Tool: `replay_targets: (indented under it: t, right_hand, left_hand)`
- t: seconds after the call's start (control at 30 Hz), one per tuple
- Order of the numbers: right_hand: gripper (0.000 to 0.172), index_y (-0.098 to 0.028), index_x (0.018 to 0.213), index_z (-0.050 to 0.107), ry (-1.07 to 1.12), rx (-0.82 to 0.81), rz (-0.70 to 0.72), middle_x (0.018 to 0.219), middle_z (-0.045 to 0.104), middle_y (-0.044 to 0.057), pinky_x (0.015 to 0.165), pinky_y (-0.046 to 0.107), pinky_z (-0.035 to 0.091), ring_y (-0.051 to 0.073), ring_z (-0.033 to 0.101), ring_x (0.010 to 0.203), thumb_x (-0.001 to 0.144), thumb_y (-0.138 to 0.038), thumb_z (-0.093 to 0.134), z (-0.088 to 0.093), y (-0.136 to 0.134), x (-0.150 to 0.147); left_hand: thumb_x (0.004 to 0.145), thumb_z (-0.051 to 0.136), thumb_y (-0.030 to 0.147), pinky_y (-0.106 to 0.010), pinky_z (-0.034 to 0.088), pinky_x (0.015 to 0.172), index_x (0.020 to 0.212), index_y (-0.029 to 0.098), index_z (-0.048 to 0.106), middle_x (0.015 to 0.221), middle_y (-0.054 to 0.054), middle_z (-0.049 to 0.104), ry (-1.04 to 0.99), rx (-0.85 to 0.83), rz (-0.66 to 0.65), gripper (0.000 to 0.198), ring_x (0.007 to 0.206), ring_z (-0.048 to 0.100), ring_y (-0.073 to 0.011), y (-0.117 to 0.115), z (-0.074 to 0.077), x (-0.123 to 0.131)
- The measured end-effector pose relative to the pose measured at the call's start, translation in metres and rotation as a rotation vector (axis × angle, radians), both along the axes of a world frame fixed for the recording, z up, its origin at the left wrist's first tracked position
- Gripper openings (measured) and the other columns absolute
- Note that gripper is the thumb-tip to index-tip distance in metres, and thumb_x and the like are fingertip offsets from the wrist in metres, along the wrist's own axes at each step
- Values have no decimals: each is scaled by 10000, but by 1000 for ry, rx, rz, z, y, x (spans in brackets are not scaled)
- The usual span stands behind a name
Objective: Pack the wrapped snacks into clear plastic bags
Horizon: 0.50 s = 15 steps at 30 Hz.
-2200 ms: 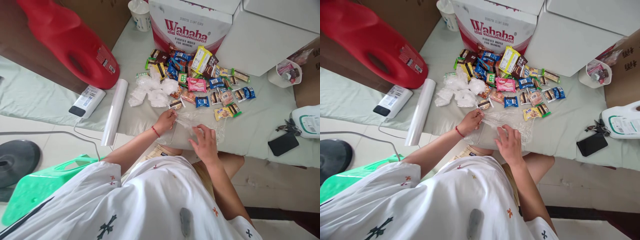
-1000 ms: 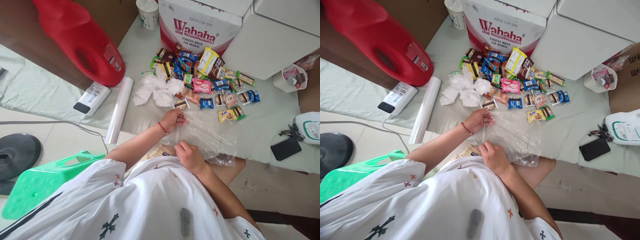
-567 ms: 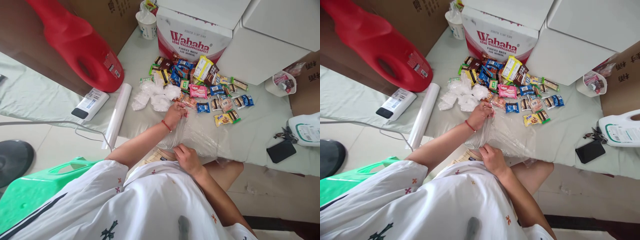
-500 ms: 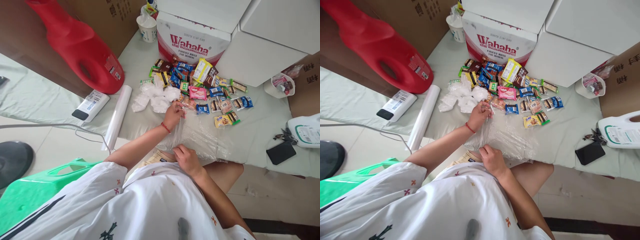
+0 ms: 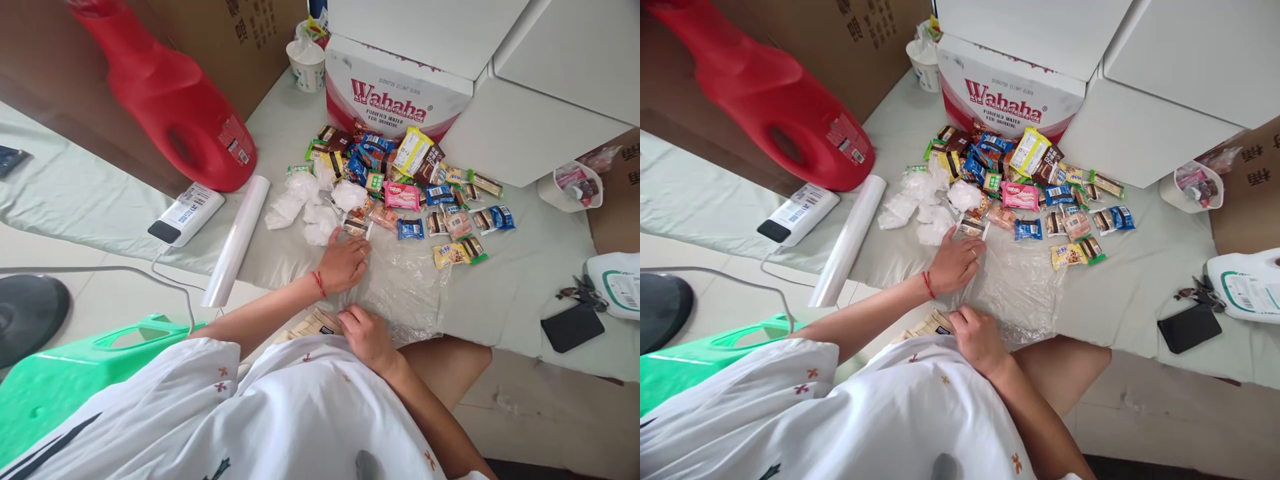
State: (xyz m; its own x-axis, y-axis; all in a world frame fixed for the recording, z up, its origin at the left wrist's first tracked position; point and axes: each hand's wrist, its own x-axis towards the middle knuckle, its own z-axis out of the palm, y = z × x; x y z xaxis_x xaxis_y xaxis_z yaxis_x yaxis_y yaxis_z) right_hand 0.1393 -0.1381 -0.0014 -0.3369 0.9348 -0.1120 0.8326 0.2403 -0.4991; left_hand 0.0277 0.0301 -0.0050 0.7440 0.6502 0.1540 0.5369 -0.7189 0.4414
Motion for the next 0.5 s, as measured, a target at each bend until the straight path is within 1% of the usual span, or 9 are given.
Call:
replay_targets:
  t: [0.1, 0.13, 0.17, 0.2, 0.27, 0.3, 0.37, 0.43, 0.5]
  right_hand:
    - [211, -253, 1156, 728, 263, -138, 84, 1139, 734, 52, 862, 272, 534, 172, 705, 1004, 999, -208, 594, 33, 13, 21]
    - [196, -267, 1150, 734, 359, -153, 90, 1169, 737, 45, 891, 280, 539, 173, 704, 1034, 999, -256, 609, 47, 24, 32]
    - [183, -273, 1121, 744, 428, -140, 48, 1165, 743, 39, 898, 291, 543, 175, 704, 1033, 1005, -299, 604, 62, 39, 46]
    - [198, -265, 1090, 747, 463, -77, -69, 1100, 754, 39, 856, 297, 547, 176, 705, 968, 1018, -330, 575, 76, 59, 61]
    - [230, -242, 1016, 740, 368, 115, -371, 963, 746, 40, 766, 312, 530, 181, 666, 808, 1010, -374, 552, 93, 112, 89]
    - [227, -231, 1012, 734, 290, 196, -481, 952, 742, 47, 776, 334, 524, 194, 649, 793, 983, -391, 576, 96, 143, 102]
    - [223, -204, 1028, 715, 166, 323, -614, 951, 731, 67, 852, 389, 514, 231, 642, 839, 916, -364, 609, 88, 210, 118]
    - [325, -167, 1099, 685, 84, 354, -699, 1002, 711, 104, 915, 437, 502, 274, 634, 930, 836, -359, 670, 69, 270, 123]
    - [426, -146, 1124, 659, 40, 313, -728, 1045, 683, 127, 939, 460, 498, 292, 623, 971, 781, -389, 727, 48, 315, 119]
  left_hand:
    - [1042, 423, 521, -664, -65, 1280, 1484, 173, 552, 1617, -156, 492, 74, -12, -92, 577, 1549, 381, -326, -8, -1, -9]
    - [1032, 427, 575, -658, -93, 1279, 1534, 162, 499, 1669, -163, 408, 96, -18, -124, 654, 1581, 323, -332, -11, -3, -12]
    - [1022, 427, 613, -652, -116, 1278, 1574, 149, 445, 1702, -168, 337, 112, -24, -152, 721, 1602, 275, -333, -13, -5, -15]
    - [1017, 423, 638, -643, -138, 1276, 1602, 138, 401, 1719, -170, 290, 123, -30, -171, 770, 1616, 239, -331, -14, -8, -17]
    - [1011, 407, 673, -623, -176, 1273, 1626, 128, 357, 1729, -167, 258, 130, -38, -187, 823, 1630, 197, -320, -15, -11, -19]
    - [1008, 403, 686, -615, -189, 1272, 1630, 125, 349, 1730, -165, 254, 130, -41, -192, 839, 1634, 186, -316, -14, -12, -20]
    - [1003, 397, 701, -601, -193, 1276, 1634, 126, 341, 1734, -158, 246, 126, -52, -204, 855, 1636, 181, -310, -13, -12, -20]
    - [1003, 392, 705, -600, -171, 1285, 1638, 127, 330, 1737, -152, 241, 121, -69, -215, 862, 1638, 174, -304, -12, -12, -20]
    - [1005, 385, 705, -605, -138, 1294, 1642, 130, 321, 1737, -149, 244, 111, -83, -222, 861, 1642, 158, -301, -11, -12, -21]
